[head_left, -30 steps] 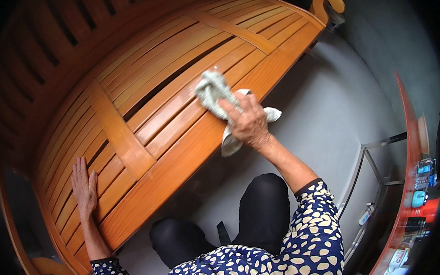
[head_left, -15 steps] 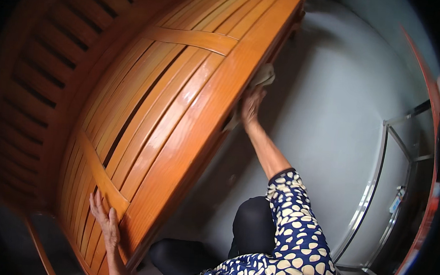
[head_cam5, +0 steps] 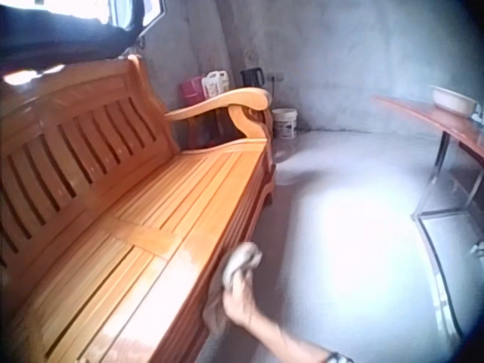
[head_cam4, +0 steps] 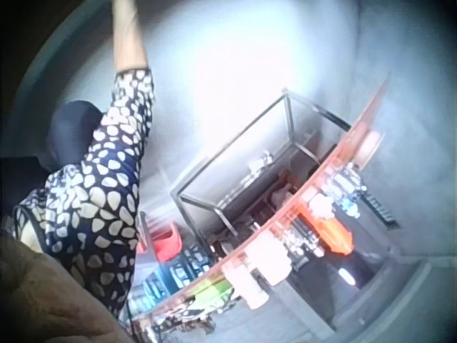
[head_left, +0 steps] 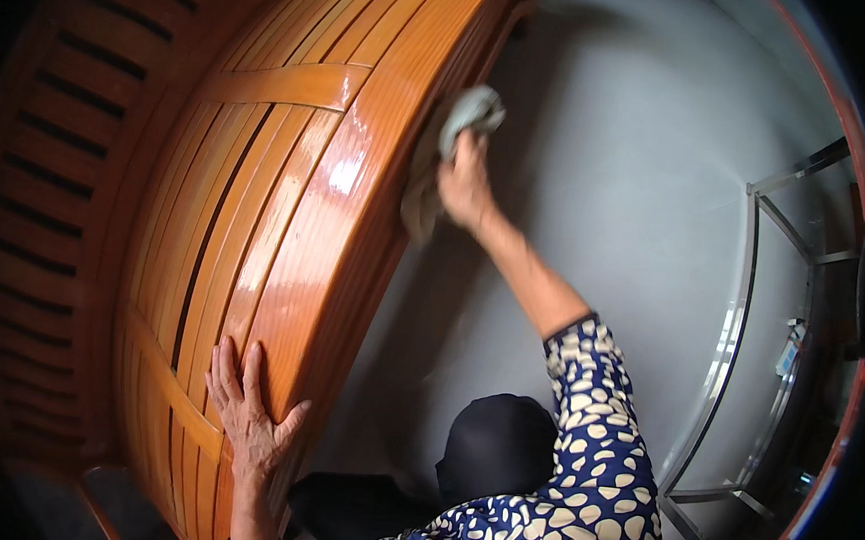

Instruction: The person wipes a wooden bench with a white cloth. They clean the armrests, seat slats, and backrest, moving methodically from one section to another. The person adjusts the cloth occasionally to ensure thorough cleaning of the wooden surfaces.

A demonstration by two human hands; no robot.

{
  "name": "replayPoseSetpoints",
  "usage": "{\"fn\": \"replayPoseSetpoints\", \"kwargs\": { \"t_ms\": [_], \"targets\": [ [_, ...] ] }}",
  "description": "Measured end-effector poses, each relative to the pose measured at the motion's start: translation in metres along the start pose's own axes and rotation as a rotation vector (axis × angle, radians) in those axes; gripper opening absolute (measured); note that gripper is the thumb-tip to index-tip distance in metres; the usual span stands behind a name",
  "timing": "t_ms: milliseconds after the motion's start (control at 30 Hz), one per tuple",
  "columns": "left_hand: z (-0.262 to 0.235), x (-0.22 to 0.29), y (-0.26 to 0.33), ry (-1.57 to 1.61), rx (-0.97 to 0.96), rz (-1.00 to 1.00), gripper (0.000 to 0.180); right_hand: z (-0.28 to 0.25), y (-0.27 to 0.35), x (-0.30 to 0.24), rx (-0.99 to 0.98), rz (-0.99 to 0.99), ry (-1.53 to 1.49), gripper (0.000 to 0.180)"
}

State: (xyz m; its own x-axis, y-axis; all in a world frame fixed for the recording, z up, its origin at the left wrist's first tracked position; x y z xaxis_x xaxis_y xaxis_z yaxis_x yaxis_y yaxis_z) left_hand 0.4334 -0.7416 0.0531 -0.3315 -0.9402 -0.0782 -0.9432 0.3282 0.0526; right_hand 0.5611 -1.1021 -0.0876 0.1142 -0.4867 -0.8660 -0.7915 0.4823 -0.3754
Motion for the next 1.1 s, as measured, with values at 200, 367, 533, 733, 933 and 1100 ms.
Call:
{"fn": "replayPoseSetpoints", "kwargs": {
  "t_ms": [200,367,533,733,933,1100],
  "targets": [
    [-0.005,-0.002,0.002,0.014,0.031,-0.007,0.083,0.041,-0.027,0.098,0.098,0.534,-0.170,0.047],
    [-0.008,0.003,0.000,0.031,0.046,-0.001,0.082,0.086,0.031,0.132,0.082,0.467,-0.431,0.041],
    [-0.001,-0.007,0.006,0.015,0.073,-0.007,0.082,0.108,0.111,0.061,0.016,0.531,-0.596,0.031],
    [-0.005,-0.002,0.005,0.023,0.098,0.010,0.082,0.138,0.251,-0.027,-0.292,1.175,-0.984,0.045],
    [0.001,-0.002,0.003,0.049,0.122,0.021,0.085,0.166,0.356,-0.109,-0.950,1.194,-1.194,0.045],
    [0.002,-0.009,0.007,0.059,0.124,0.016,0.087,0.130,0.269,-0.114,-1.206,0.869,-1.221,0.018]
  ]
}}
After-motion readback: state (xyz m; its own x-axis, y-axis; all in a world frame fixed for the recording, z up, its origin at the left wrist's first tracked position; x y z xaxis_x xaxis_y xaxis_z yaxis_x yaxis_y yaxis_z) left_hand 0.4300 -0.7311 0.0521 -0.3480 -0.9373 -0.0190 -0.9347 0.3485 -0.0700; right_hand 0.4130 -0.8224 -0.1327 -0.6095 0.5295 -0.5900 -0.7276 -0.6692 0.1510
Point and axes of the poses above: each hand's wrist, its own y-axis away from the middle knuckle, its own z-axis out of the palm, x = y × z, the point moved 10 cm from there along -y, towards the middle knuckle, and after that the axes turned 3 degrees about -z, right-handed, at the moved point
